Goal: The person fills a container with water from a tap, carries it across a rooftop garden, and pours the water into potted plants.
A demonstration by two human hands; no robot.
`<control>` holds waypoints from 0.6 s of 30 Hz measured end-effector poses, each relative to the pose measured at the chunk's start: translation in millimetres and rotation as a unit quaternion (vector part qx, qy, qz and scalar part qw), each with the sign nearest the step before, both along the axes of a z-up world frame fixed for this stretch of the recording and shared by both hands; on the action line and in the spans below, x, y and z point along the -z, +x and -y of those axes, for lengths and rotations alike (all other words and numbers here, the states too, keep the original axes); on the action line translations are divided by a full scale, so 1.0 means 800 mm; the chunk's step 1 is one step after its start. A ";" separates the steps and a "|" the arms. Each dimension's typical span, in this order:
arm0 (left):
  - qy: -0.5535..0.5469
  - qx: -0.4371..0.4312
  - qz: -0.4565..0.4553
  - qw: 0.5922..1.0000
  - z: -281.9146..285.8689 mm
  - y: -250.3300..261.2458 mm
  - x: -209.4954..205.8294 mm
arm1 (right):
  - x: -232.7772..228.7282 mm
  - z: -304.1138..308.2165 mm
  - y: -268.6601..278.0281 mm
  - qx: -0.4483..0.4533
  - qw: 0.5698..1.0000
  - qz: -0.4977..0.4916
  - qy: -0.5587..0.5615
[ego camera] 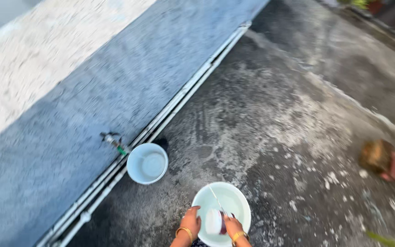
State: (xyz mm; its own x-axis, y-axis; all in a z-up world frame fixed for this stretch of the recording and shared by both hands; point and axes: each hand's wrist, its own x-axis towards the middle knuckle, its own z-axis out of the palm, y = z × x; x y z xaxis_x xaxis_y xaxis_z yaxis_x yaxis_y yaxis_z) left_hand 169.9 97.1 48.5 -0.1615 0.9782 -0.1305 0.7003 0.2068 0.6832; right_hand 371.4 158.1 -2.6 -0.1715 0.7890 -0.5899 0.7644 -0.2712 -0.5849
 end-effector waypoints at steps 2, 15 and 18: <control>0.038 0.098 -0.052 0.993 -0.002 0.030 -0.024 | -0.007 0.045 0.050 -0.080 0.993 0.009 0.091; 0.012 0.540 0.025 0.841 0.024 0.269 -0.166 | -0.156 0.360 0.259 0.342 0.931 -0.123 0.028; -0.044 0.531 0.072 0.843 0.068 0.345 -0.137 | -0.157 0.411 0.308 0.390 0.908 -0.152 0.012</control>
State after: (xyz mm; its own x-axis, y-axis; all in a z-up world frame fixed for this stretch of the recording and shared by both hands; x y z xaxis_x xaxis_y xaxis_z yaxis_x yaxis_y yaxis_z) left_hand 446.2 42.9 158.1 0.8227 0.5474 -0.1534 0.4337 -0.4299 0.7919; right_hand 617.9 -170.4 122.7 0.2928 0.7520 -0.5905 0.1468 -0.6456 -0.7494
